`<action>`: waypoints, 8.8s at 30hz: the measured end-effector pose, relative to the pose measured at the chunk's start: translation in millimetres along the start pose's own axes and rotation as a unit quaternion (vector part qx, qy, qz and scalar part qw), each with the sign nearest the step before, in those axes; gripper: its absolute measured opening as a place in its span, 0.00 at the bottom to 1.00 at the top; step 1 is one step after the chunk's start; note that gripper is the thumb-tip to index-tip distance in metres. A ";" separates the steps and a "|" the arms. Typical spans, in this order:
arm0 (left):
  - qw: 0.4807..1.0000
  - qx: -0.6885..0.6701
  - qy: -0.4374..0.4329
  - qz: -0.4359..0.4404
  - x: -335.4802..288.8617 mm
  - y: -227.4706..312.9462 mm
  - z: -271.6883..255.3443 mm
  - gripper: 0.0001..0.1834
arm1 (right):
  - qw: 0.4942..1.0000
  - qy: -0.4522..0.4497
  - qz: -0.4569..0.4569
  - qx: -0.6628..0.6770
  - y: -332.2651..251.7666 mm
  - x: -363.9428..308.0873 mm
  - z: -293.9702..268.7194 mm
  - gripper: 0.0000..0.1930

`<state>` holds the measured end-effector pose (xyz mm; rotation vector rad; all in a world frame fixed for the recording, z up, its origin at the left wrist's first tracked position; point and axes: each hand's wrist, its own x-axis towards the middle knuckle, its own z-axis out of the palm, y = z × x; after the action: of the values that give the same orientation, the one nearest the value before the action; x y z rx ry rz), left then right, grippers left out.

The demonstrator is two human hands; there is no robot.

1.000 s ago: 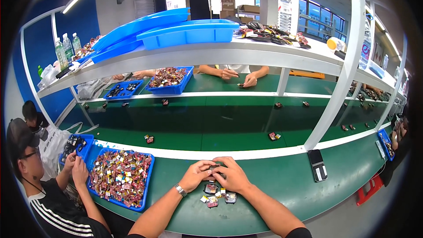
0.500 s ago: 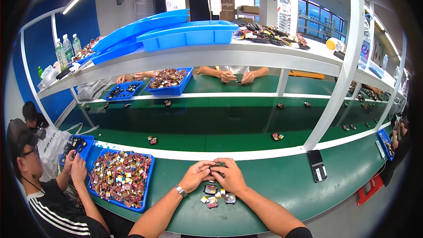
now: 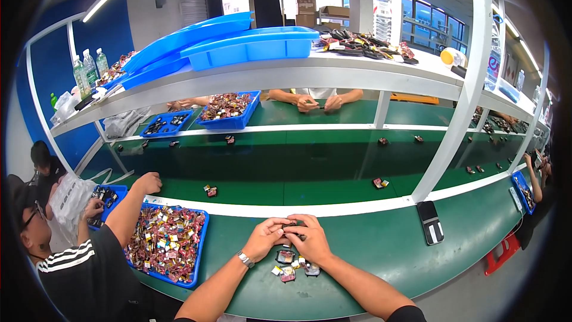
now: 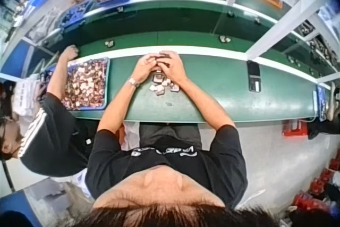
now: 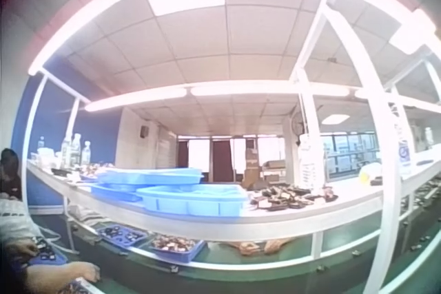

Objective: Manually assemble or sort small electronic components on a factory assembly line.

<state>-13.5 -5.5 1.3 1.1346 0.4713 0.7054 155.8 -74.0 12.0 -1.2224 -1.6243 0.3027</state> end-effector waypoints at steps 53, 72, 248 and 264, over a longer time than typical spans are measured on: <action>0.999 0.004 0.043 0.000 1.0 2.3 9.8 0.15 | 0.971 0.055 -0.127 -0.193 -10.2 3.4 -0.2 0.09; 0.987 0.090 0.123 0.046 2.8 -5.6 13.8 0.12 | 0.991 0.063 -0.077 -0.091 -21.8 8.9 -1.5 0.09; 0.999 -0.038 0.031 -0.002 2.1 1.1 1.8 0.15 | 0.986 0.071 -0.099 -0.115 -12.5 10.3 2.2 0.09; 0.999 -0.015 0.052 0.009 2.8 -0.8 8.0 0.14 | 0.977 0.062 -0.114 -0.171 -17.3 8.5 0.9 0.09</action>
<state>-6.0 -8.9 3.5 1.0782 0.5368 0.7865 145.8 -74.5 28.5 -1.2626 -1.7337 -0.2035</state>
